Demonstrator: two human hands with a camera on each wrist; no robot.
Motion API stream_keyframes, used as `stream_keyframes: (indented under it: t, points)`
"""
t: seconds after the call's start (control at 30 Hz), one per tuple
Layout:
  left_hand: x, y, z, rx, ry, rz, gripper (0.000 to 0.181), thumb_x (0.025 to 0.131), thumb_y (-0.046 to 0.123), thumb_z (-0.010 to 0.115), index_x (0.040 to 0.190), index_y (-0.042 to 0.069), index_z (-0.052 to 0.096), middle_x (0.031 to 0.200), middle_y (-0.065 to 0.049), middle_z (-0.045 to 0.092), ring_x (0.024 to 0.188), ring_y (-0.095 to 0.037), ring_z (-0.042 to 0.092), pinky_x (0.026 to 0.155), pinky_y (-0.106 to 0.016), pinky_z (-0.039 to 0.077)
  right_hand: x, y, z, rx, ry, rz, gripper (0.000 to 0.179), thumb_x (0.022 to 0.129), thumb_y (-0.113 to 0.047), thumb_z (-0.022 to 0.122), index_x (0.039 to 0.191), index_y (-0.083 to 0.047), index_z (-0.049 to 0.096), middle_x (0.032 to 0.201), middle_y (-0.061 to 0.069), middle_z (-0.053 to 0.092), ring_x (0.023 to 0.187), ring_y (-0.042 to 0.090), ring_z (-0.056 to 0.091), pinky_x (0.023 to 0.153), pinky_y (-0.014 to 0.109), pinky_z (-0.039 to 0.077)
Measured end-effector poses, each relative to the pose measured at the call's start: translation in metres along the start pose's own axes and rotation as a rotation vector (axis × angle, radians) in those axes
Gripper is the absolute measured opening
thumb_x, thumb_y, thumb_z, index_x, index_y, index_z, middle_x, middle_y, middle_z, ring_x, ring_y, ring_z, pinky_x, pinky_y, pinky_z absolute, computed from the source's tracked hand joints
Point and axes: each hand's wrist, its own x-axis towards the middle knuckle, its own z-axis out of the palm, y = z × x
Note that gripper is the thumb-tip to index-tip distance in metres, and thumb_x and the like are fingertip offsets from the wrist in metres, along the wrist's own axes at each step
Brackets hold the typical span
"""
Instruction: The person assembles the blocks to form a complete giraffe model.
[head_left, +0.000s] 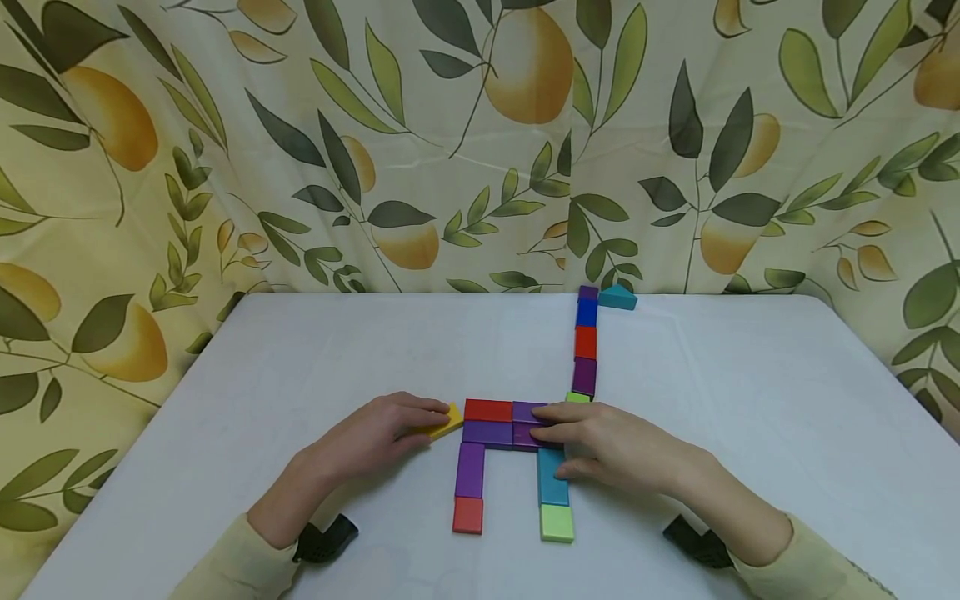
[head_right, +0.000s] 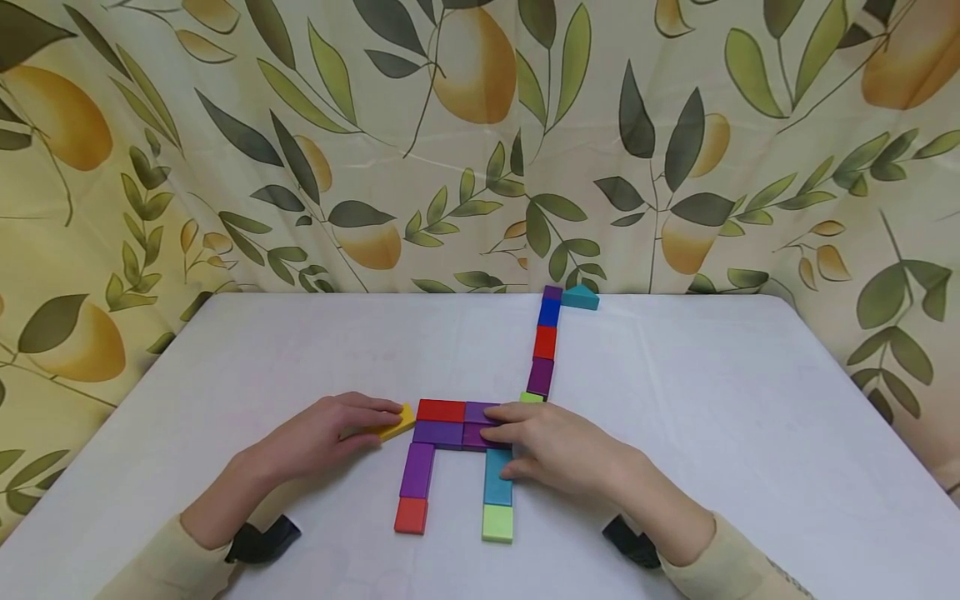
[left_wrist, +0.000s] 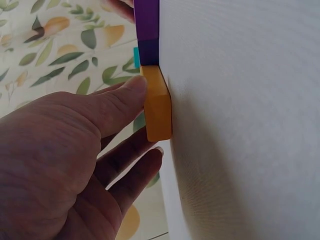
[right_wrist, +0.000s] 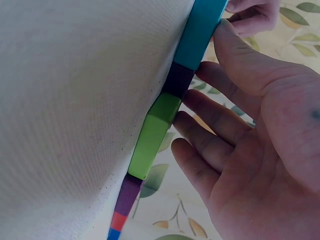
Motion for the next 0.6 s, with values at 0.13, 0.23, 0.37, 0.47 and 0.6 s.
stream_keyframes:
  t: [0.13,0.23,0.37,0.47,0.6]
  points:
    - [0.0001,-0.0003,0.0001,-0.002,0.001,0.004,0.038,0.096,0.009,0.070,0.134,0.011,0.068,0.138,0.001,0.061,0.128,-0.021,0.055,0.103,-0.040,0.048,-0.0001,0.0001,0.0000,-0.003,0.001,-0.001,0.051,0.091,-0.026,0.077,0.139,-0.014,0.064,0.148,0.009,0.052,0.134,0.033,0.050,0.101,0.047,0.048]
    - [0.0001,-0.0007,0.0004,-0.004,0.001,0.005,0.038,0.096,0.009,0.070,0.134,0.011,0.068,0.138,0.001,0.061,0.128,-0.021,0.055,0.103,-0.040,0.048,-0.0001,0.0003,0.0003,-0.007,-0.001,-0.001,0.051,0.091,-0.026,0.077,0.139,-0.014,0.064,0.149,0.009,0.052,0.135,0.033,0.049,0.101,0.047,0.048]
    - [0.0001,-0.0007,0.0005,-0.005,-0.001,0.002,0.038,0.096,0.009,0.070,0.134,0.012,0.068,0.139,0.001,0.061,0.128,-0.021,0.055,0.103,-0.040,0.048,0.0000,0.0006,0.0004,-0.005,-0.003,-0.001,0.051,0.091,-0.027,0.077,0.139,-0.014,0.064,0.149,0.009,0.052,0.135,0.033,0.049,0.101,0.047,0.049]
    - [0.0000,-0.0007,0.0003,-0.003,0.003,0.008,0.037,0.096,0.009,0.069,0.133,0.011,0.068,0.138,0.001,0.061,0.128,-0.021,0.055,0.104,-0.040,0.048,0.0002,0.0008,0.0003,-0.003,-0.001,-0.005,0.050,0.092,-0.027,0.077,0.139,-0.014,0.064,0.148,0.009,0.052,0.135,0.033,0.049,0.101,0.047,0.049]
    - [-0.0002,-0.0009,0.0004,0.003,0.012,0.020,0.036,0.096,0.007,0.069,0.132,0.010,0.069,0.138,0.001,0.061,0.128,-0.021,0.055,0.104,-0.041,0.047,0.0005,0.0012,0.0003,-0.005,0.001,-0.008,0.050,0.092,-0.028,0.076,0.138,-0.014,0.064,0.148,0.009,0.052,0.134,0.032,0.049,0.100,0.047,0.049]
